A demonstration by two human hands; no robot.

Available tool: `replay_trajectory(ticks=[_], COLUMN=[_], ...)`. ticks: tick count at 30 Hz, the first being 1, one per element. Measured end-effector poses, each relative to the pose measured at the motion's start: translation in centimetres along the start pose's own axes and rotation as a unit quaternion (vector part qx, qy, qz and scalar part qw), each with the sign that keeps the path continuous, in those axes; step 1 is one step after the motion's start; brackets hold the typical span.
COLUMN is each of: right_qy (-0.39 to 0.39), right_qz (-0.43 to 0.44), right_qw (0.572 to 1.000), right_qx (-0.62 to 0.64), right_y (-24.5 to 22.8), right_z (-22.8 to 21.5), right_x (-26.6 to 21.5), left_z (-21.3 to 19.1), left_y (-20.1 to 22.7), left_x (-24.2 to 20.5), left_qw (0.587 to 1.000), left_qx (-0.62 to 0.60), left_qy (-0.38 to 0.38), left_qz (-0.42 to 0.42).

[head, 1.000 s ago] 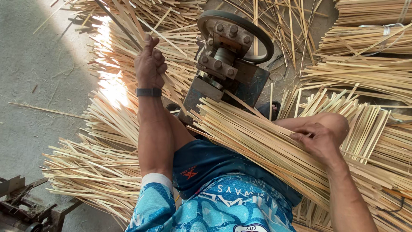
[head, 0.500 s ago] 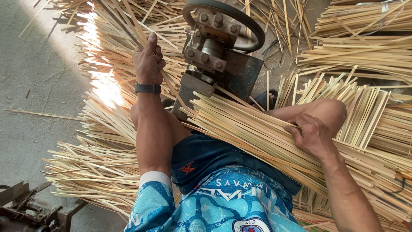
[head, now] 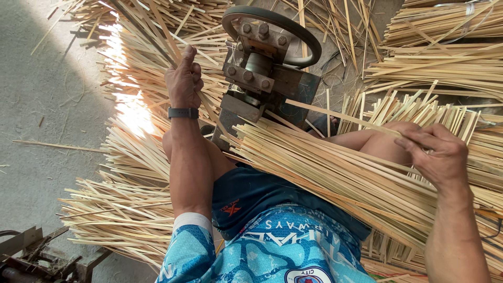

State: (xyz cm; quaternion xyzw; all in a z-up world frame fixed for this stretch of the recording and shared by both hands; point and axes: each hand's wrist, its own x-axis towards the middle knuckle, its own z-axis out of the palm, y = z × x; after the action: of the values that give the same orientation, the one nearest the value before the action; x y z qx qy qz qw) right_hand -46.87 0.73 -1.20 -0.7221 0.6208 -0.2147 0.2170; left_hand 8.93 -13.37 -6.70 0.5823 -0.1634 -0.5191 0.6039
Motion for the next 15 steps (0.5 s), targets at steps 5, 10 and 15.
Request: replay_trajectory(ticks=[5,10,15], right_qy=[-0.011,0.011,0.019], right_qz=[0.018,-0.028,-0.065], right_qw=[0.99,1.0,0.994], right_qx=[-0.14,-0.002,-0.085], right_y=[-0.7,-0.1,-2.6], right_z=[3.0,2.2,7.2], right_x=[2.6,2.4,4.8], left_z=[0.3,0.0,0.7], left_y=[-0.4,0.0,0.1], left_x=[-0.3,-0.3,-0.4], left_qw=[0.999,0.999,0.999], left_qx=[0.049,0.011,0.011], left_qy=[-0.005,0.003,-0.018], left_qz=[0.022,0.033,0.04])
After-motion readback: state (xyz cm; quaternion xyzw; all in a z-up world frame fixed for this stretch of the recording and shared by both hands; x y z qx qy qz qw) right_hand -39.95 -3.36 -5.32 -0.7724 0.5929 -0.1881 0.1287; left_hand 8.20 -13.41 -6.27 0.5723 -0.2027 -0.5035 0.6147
